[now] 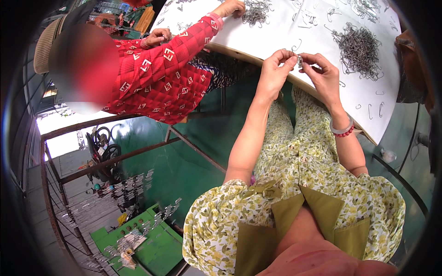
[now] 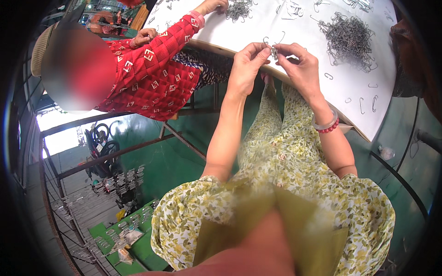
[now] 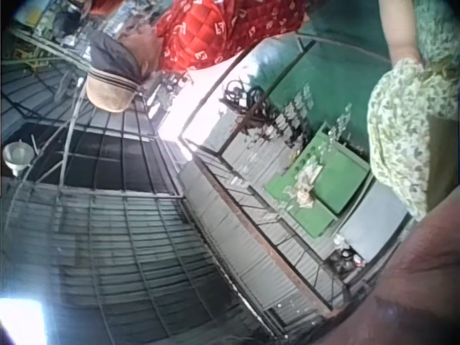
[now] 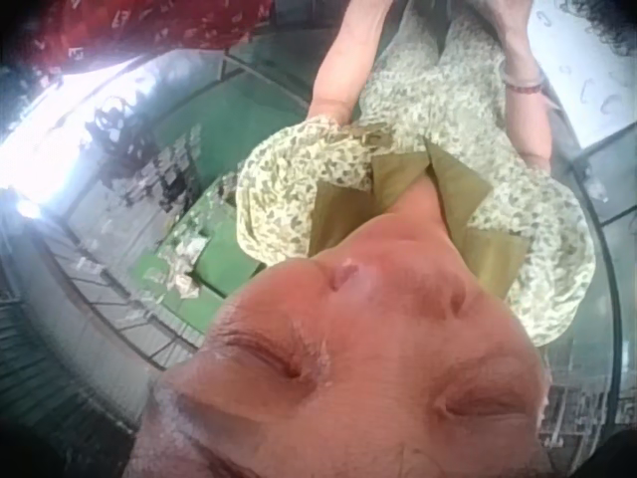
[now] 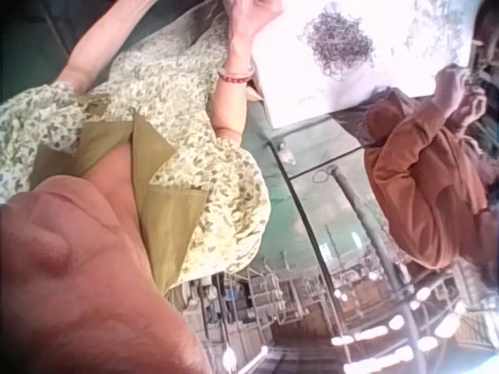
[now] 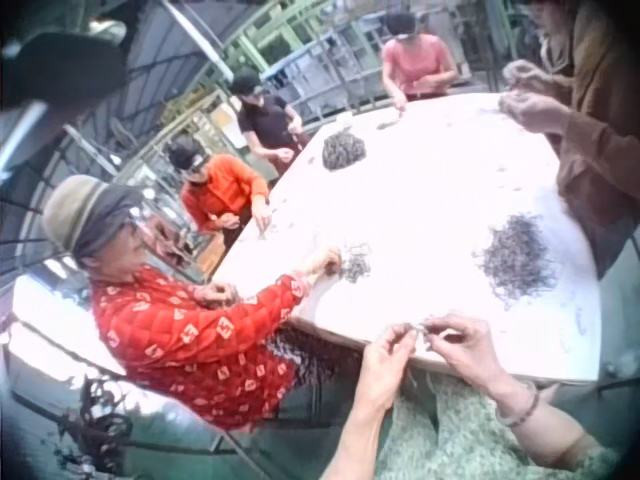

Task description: The person sits at a table and repeatedly picks up small metal clips, links them together by hand, and places the finished chains onto a nearby metal rack. Other workers are also assembling similar clips at the same table.

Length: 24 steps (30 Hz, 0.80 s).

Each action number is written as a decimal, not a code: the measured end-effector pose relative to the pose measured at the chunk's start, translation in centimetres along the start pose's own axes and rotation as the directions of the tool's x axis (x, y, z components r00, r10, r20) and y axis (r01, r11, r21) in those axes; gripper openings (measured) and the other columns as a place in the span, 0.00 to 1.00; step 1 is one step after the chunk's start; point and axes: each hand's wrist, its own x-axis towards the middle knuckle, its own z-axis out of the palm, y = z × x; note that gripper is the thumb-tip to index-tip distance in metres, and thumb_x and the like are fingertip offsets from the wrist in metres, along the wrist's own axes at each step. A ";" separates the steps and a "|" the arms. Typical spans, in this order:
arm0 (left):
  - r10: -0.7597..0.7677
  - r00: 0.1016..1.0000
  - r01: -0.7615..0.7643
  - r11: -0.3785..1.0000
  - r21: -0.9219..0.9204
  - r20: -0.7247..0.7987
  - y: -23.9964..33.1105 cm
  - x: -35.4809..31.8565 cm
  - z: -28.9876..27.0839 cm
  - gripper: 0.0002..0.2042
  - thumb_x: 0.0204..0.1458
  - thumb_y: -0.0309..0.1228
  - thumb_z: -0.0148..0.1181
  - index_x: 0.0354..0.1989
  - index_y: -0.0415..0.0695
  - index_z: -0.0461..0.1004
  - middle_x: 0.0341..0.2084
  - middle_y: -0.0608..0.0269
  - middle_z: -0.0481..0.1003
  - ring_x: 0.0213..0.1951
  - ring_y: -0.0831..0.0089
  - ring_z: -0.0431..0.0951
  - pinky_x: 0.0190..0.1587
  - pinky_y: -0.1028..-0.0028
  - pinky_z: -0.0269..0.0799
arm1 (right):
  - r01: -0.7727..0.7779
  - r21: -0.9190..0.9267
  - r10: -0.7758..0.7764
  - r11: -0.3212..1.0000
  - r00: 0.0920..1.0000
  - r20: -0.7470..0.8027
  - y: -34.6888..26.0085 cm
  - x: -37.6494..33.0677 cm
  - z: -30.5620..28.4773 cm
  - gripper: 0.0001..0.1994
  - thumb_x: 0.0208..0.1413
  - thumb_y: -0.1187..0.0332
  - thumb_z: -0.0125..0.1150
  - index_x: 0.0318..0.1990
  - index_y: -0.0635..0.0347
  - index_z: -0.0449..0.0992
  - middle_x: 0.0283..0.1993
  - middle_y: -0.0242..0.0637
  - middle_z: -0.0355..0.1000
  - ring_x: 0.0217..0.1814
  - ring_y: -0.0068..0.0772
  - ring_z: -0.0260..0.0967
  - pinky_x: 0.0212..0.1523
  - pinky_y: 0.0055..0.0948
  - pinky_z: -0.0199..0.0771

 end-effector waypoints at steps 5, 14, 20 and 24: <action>0.134 0.979 -0.124 0.990 0.074 -0.156 -0.3 -0.9 1.1 0.08 0.60 0.32 0.55 0.40 0.40 0.72 0.32 0.66 0.75 0.36 0.81 0.73 0.39 0.78 0.70 | 0.189 -0.223 -0.174 0.956 0.981 0.084 -0.9 0.2 0.4 0.14 0.50 0.81 0.59 0.45 0.59 0.79 0.33 0.35 0.74 0.31 0.20 0.73 0.30 0.19 0.75; 0.045 0.975 -0.002 0.982 0.191 -0.219 -0.5 -4.1 -0.6 0.05 0.61 0.26 0.50 0.40 0.38 0.70 0.37 0.61 0.77 0.39 0.79 0.75 0.42 0.78 0.70 | 0.089 -0.544 -0.020 0.834 0.991 0.132 3.4 10.5 -4.3 0.10 0.55 0.75 0.58 0.44 0.63 0.78 0.29 0.43 0.70 0.27 0.33 0.68 0.32 0.29 0.69; -0.088 0.972 0.147 0.950 0.275 -0.218 -2.2 -7.9 -1.5 0.06 0.60 0.26 0.51 0.41 0.36 0.69 0.34 0.61 0.78 0.40 0.78 0.76 0.46 0.76 0.71 | 0.320 -0.823 -0.039 0.469 0.939 0.343 11.6 16.0 -3.5 0.06 0.43 0.81 0.54 0.30 0.67 0.75 0.37 0.48 0.66 0.45 0.48 0.64 0.42 0.40 0.72; -0.032 0.978 0.110 0.918 0.380 -0.207 -0.9 -7.6 -0.7 0.06 0.59 0.27 0.53 0.40 0.36 0.70 0.34 0.60 0.79 0.40 0.76 0.78 0.44 0.75 0.72 | 0.335 -0.846 -0.037 0.414 0.935 0.352 11.8 15.9 -4.3 0.02 0.45 0.81 0.52 0.26 0.70 0.71 0.34 0.48 0.68 0.42 0.51 0.66 0.41 0.41 0.72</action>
